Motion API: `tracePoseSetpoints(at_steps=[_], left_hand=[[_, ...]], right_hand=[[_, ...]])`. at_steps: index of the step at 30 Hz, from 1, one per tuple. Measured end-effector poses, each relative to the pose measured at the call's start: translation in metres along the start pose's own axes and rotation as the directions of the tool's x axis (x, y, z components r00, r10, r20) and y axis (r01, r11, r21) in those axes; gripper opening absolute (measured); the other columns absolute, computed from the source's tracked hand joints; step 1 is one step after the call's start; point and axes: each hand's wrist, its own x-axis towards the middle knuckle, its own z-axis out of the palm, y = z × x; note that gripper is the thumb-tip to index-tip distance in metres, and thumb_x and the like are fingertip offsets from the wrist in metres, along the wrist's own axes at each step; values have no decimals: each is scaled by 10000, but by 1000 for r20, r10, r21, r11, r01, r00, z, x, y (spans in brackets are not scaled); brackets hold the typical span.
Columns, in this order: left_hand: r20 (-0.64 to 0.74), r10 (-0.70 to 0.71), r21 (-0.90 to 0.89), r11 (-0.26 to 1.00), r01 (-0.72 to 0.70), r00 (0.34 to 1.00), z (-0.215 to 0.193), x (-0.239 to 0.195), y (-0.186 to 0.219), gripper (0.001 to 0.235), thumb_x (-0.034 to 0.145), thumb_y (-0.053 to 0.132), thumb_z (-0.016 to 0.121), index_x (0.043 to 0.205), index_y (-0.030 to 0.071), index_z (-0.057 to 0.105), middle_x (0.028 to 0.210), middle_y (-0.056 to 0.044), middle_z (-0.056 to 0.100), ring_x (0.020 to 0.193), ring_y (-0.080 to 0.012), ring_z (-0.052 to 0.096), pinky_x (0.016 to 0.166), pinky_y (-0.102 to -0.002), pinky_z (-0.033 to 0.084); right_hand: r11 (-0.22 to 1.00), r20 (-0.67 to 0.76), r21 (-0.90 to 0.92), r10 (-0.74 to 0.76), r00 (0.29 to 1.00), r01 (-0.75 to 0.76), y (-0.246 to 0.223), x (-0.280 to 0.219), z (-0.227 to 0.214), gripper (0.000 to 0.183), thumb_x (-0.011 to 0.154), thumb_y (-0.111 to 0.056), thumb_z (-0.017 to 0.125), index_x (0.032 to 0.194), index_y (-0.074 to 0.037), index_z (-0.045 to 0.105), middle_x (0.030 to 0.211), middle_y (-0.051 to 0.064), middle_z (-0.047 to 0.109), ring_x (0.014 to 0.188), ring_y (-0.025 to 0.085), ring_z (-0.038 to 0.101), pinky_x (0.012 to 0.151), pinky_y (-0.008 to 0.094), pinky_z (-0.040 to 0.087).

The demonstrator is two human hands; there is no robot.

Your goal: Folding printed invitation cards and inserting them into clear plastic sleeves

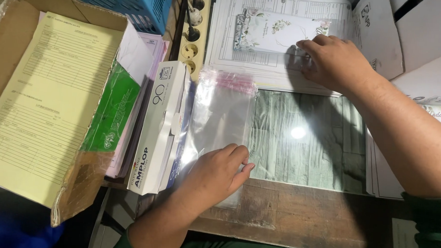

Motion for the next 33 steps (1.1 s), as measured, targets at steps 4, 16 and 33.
tracePoseSetpoints(at_steps=[4, 16, 33], left_hand=[[-2, 39, 29, 999, -39, 999, 2, 0, 1, 171, 997, 233, 670, 958, 90, 585, 802, -46, 571, 577, -226, 567, 443, -364, 473], [47, 43, 13, 999, -43, 998, -1, 0, 1, 139, 1000, 228, 663, 1004, 98, 614, 819, -31, 585, 622, -200, 582, 489, -352, 511], [-106, 94, -32, 995, -98, 990, -24, 12, 17, 237, 971, 166, 687, 1162, 40, 627, 1012, -84, 620, 798, -218, 640, 753, -346, 585]], right_hand=[[989, -133, -137, -77, 988, 58, 5, -4, 13, 458, 894, -353, 695, 1314, -171, 680, 1166, 89, 716, 967, 328, 714, 748, 488, 576], [985, -170, 131, 131, 977, -110, 1, -8, 7, 41, 938, -111, 632, 918, -123, 666, 840, 60, 676, 673, 329, 623, 502, 453, 487], [908, -623, 365, 75, 779, 205, 3, -63, -49, 255, 1093, 182, 668, 1311, 67, 602, 1054, 203, 729, 905, 328, 701, 862, 420, 531]])
